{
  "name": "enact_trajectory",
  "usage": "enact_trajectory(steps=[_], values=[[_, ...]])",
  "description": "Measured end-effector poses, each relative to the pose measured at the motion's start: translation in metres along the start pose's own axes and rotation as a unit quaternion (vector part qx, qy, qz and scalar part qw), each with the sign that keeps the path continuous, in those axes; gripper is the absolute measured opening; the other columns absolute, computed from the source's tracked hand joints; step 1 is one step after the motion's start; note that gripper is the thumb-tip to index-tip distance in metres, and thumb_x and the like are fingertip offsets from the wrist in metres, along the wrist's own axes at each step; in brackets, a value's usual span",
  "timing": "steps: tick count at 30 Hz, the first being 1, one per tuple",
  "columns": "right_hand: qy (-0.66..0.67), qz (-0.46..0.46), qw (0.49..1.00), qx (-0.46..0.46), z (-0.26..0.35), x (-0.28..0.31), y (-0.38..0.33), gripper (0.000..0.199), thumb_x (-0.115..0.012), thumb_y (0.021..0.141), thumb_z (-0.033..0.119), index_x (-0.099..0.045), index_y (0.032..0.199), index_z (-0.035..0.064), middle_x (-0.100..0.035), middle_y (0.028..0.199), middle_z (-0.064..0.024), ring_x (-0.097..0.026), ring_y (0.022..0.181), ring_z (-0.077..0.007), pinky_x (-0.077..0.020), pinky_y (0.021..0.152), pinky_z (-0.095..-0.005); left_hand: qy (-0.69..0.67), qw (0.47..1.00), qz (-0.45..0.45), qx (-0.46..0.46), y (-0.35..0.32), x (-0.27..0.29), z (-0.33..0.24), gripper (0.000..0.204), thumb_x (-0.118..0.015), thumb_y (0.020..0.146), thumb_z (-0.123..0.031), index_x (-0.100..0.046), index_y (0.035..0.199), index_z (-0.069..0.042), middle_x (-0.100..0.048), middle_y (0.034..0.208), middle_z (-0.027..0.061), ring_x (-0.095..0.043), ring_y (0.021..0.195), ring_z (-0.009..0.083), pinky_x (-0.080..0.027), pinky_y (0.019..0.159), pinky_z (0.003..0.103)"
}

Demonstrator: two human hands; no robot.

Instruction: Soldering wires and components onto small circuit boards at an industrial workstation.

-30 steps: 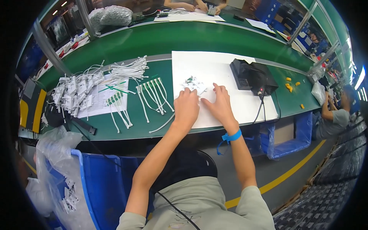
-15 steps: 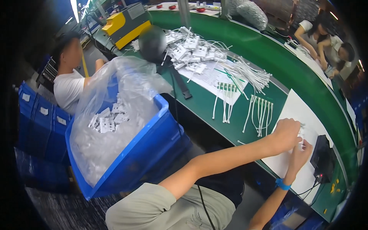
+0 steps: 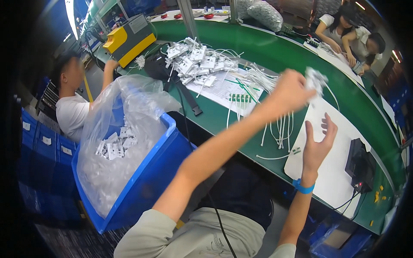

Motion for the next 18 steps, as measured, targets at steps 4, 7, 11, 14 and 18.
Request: enact_trajectory(steps=[4,7,11,14,18], values=[[0.005,0.026,0.999,-0.019,-0.005,-0.011,-0.008,0.042,-0.075,0.09,0.017,-0.061,0.127,0.0025,-0.059,0.114,-0.0121,-0.058,0.104,-0.0253,-0.046,0.089,-0.0379,0.142,0.987,-0.058,0.051,0.085,0.135,0.017,0.04,-0.082,0.079,-0.038,-0.076,0.08,0.002,-0.074,0.071,0.0145,-0.075,0.072,0.0245,-0.06,0.068,0.036],[0.013,0.025,0.999,-0.037,-0.019,-0.012,-0.014,0.036,-0.072,0.092,0.014,-0.062,0.124,0.0026,-0.06,0.114,-0.0123,-0.058,0.103,-0.0252,-0.0461,0.09,-0.0378,0.236,0.963,-0.13,0.025,0.13,0.282,0.021,0.053,-0.068,0.093,-0.043,-0.074,0.098,0.009,-0.076,0.089,0.0162,-0.076,0.074,0.0213,-0.061,0.065,0.03],[0.016,0.024,0.998,-0.057,-0.029,-0.011,-0.017,0.031,-0.068,0.093,0.011,-0.063,0.122,0.0034,-0.061,0.115,-0.0114,-0.059,0.104,-0.0242,-0.046,0.09,-0.0369,0.285,0.888,-0.325,0.154,0.121,0.46,0.07,0.062,-0.061,0.083,-0.055,-0.07,0.092,0.006,-0.074,0.083,0.0175,-0.073,0.069,0.026,-0.058,0.065,0.039],[0.027,0.026,0.998,-0.056,-0.025,-0.014,-0.018,0.029,-0.066,0.094,0.011,-0.062,0.122,0.0039,-0.061,0.116,-0.0112,-0.059,0.105,-0.0238,-0.0454,0.091,-0.0363,0.232,0.881,-0.332,0.246,0.099,0.517,0.144,0.059,-0.058,0.083,-0.05,-0.07,0.096,0.006,-0.071,0.084,0.0182,-0.066,0.063,0.0265,-0.051,0.057,0.04],[0.033,0.033,0.997,-0.054,-0.025,-0.016,-0.018,0.028,-0.066,0.092,0.008,-0.062,0.12,0.0033,-0.06,0.117,-0.0118,-0.058,0.104,-0.025,-0.0455,0.091,-0.036,0.276,0.862,-0.291,0.309,0.09,0.523,0.222,0.068,-0.052,0.085,-0.051,-0.069,0.108,0.01,-0.07,0.109,0.0269,-0.068,0.098,0.0326,-0.052,0.08,0.038]])
Point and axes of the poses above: each hand's wrist, its own y-axis towards the middle knuckle, its own x-axis out of the back of the hand, z = x × y, the point moved 9 cm from there along y, towards the middle knuckle
